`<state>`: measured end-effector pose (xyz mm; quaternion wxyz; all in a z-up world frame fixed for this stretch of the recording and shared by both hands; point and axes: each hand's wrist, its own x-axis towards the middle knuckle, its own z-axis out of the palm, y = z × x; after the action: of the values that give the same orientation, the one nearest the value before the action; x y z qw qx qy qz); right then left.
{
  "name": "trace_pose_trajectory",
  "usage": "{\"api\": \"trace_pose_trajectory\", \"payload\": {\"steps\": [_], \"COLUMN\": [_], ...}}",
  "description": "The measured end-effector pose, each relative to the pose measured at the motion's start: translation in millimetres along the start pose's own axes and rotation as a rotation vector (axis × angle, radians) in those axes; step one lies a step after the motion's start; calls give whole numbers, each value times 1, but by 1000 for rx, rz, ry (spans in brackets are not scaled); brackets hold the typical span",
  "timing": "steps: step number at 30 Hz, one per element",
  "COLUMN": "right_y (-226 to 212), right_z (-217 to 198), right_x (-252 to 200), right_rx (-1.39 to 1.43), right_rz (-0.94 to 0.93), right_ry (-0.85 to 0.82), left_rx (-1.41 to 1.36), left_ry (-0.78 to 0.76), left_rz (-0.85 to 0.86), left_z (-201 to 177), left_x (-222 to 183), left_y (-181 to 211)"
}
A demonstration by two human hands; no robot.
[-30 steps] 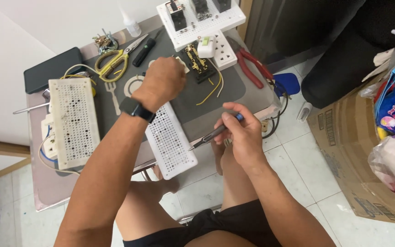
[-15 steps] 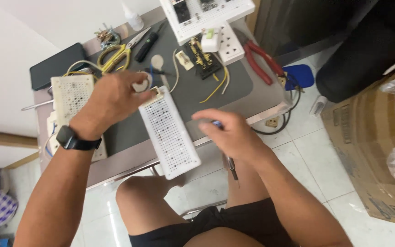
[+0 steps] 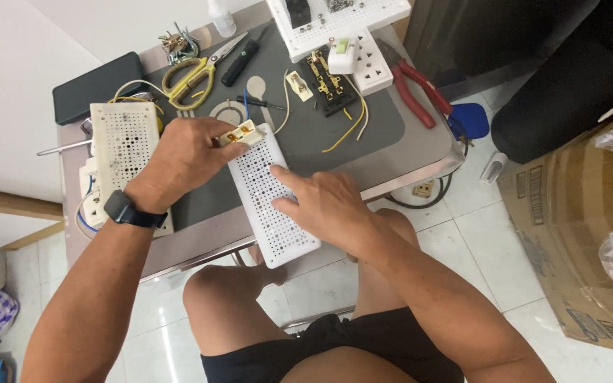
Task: Wiring an electrical component by connecting wires to terminals using a screwdriver on a repair bench.
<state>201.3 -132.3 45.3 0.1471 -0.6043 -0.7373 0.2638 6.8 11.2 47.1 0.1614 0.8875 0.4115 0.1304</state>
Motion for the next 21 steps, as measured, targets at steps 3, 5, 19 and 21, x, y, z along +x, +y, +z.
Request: {"api": "trace_pose_trajectory", "payload": {"steps": [3,5,19,21], "right_y": [-5,-11,-21,-36], "right_z": [-1,3,-29,-44], "right_x": [-4,-8,15,13], "right_rx": [75,96,567,667], "right_rz": [42,109,444,491], "right_ry": [70,116,-83,-185], "left_rx": [-24,-25,-300,-443], "left_ry": [35,57,162,258], "left_rz": [-16,-22,31,129], "left_z": [-4,-19,-74,-74], "left_x": [-2,-7,-23,-23], "left_y": [-3,7,32,33]}}
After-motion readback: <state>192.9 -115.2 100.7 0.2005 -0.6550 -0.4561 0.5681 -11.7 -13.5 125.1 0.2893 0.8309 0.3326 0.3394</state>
